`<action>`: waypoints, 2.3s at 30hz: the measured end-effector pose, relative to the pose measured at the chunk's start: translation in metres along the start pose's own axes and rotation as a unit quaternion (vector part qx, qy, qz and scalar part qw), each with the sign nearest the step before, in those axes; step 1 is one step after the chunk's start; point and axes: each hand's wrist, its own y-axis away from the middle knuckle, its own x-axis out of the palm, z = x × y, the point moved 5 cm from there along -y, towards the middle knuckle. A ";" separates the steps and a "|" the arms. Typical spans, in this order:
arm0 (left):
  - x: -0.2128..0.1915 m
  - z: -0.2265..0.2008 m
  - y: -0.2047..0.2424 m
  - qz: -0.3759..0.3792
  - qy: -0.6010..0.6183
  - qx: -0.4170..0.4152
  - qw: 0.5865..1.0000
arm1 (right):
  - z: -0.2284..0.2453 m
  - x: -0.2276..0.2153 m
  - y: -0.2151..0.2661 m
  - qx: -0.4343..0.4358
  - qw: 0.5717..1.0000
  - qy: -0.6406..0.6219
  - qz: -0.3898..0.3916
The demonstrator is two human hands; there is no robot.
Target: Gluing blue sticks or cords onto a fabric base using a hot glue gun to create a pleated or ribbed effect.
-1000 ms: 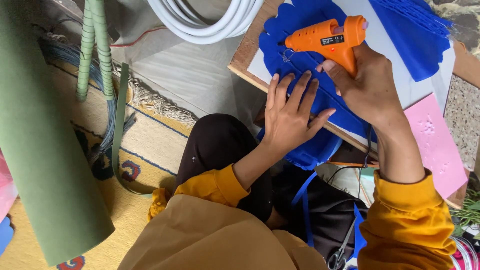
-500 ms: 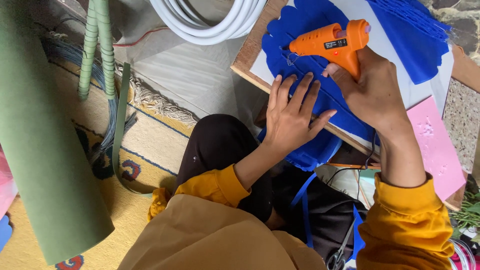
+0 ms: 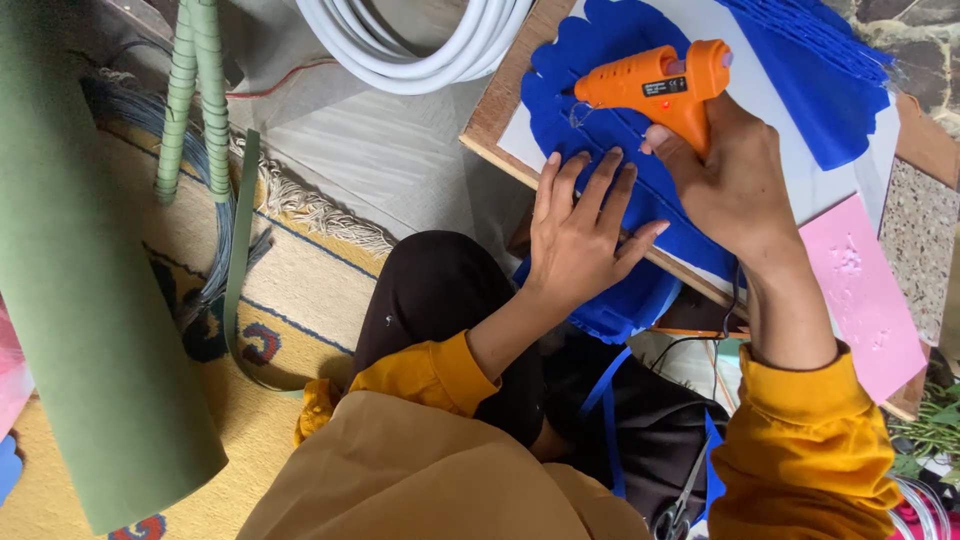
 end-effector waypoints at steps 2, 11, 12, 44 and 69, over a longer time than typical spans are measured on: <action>0.000 0.000 0.000 0.001 -0.003 0.000 1.000 | -0.002 0.001 0.001 0.004 1.000 0.004 0.001; 0.000 0.000 0.000 -0.008 0.001 0.005 1.000 | -0.007 0.002 0.001 0.010 1.000 0.022 -0.003; -0.001 0.000 0.000 -0.011 0.001 0.005 1.000 | -0.008 0.003 0.001 0.013 0.999 0.027 -0.009; 0.023 0.001 0.009 -0.005 -0.079 0.063 0.995 | -0.133 -0.125 0.188 0.240 0.889 -0.285 -0.267; 0.017 -0.007 0.006 0.028 -0.081 0.068 0.994 | -0.186 -0.085 0.266 0.267 0.927 -0.120 -0.234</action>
